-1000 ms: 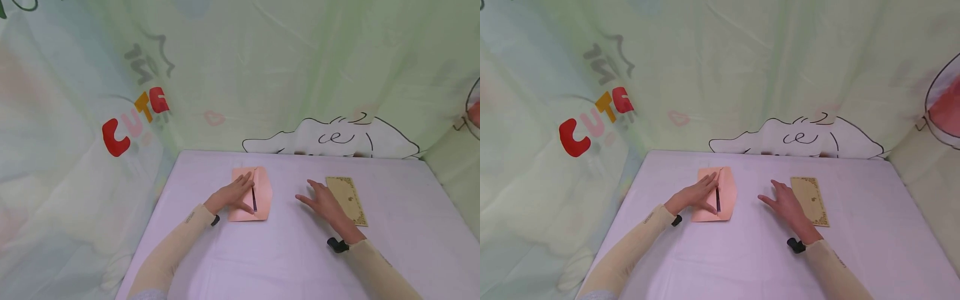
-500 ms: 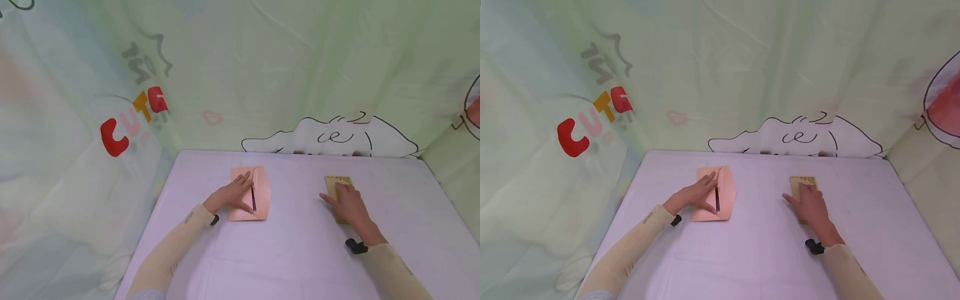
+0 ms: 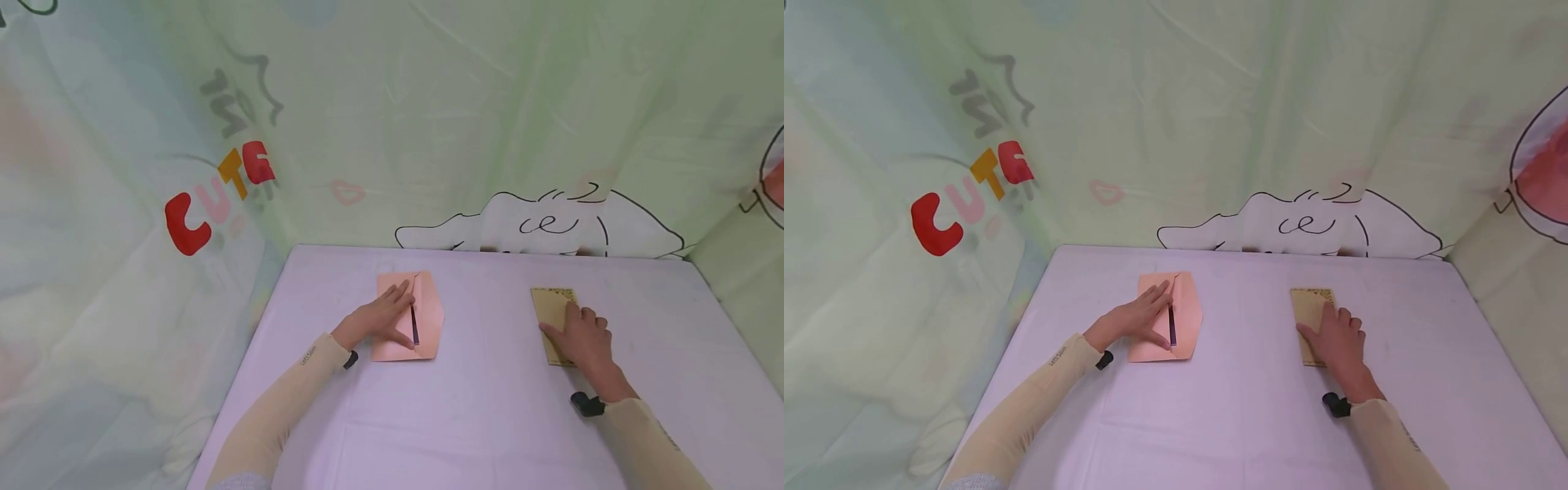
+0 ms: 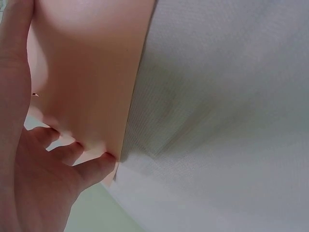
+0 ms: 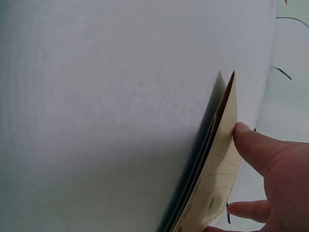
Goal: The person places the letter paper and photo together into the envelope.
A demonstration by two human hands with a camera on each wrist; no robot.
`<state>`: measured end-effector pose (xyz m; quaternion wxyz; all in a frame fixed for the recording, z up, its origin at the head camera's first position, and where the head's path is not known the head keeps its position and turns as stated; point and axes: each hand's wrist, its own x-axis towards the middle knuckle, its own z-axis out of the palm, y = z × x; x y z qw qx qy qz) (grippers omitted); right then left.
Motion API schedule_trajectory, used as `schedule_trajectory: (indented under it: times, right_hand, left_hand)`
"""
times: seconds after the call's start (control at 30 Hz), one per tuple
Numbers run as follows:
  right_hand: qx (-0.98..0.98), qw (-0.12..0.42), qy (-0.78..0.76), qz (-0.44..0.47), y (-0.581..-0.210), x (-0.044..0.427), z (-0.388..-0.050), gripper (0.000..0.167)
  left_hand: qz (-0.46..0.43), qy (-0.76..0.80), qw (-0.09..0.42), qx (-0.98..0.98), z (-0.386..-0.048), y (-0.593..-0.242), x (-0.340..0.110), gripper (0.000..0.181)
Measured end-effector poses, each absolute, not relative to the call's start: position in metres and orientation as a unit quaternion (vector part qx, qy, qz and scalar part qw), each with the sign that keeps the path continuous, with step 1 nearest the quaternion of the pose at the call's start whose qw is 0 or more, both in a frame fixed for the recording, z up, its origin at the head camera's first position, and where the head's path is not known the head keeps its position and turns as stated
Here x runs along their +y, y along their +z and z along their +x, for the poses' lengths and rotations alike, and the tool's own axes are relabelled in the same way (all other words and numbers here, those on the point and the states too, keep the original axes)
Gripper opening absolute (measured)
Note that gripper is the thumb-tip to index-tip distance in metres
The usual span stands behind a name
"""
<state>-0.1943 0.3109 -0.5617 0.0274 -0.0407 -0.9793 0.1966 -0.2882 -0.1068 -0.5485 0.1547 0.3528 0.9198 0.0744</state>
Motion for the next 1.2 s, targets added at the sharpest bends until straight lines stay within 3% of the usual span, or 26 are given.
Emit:
schedule_trajectory:
  times: [0.33, 0.57, 0.83, 1.2]
  right_hand:
    - [-0.969, -0.004, 0.241, -0.049, -0.572, 0.331, -0.204, 0.089]
    - [-0.949, -0.026, 0.315, -0.022, -0.571, 0.353, -0.209, 0.049]
    - [-0.935, -0.018, 0.352, -0.045, -0.575, 0.368, -0.208, 0.054]
    - [-0.918, -0.001, 0.392, -0.058, -0.565, 0.362, -0.205, 0.049]
  left_hand:
    - [0.350, 0.077, 0.170, 0.918, -0.288, -0.549, -0.105, 0.097]
    - [0.350, 0.068, 0.169, 0.919, -0.286, -0.547, -0.105, 0.099]
    - [0.344, 0.069, 0.169, 0.921, -0.286, -0.545, -0.105, 0.099]
    - [0.337, 0.060, 0.171, 0.924, -0.288, -0.548, -0.104, 0.101]
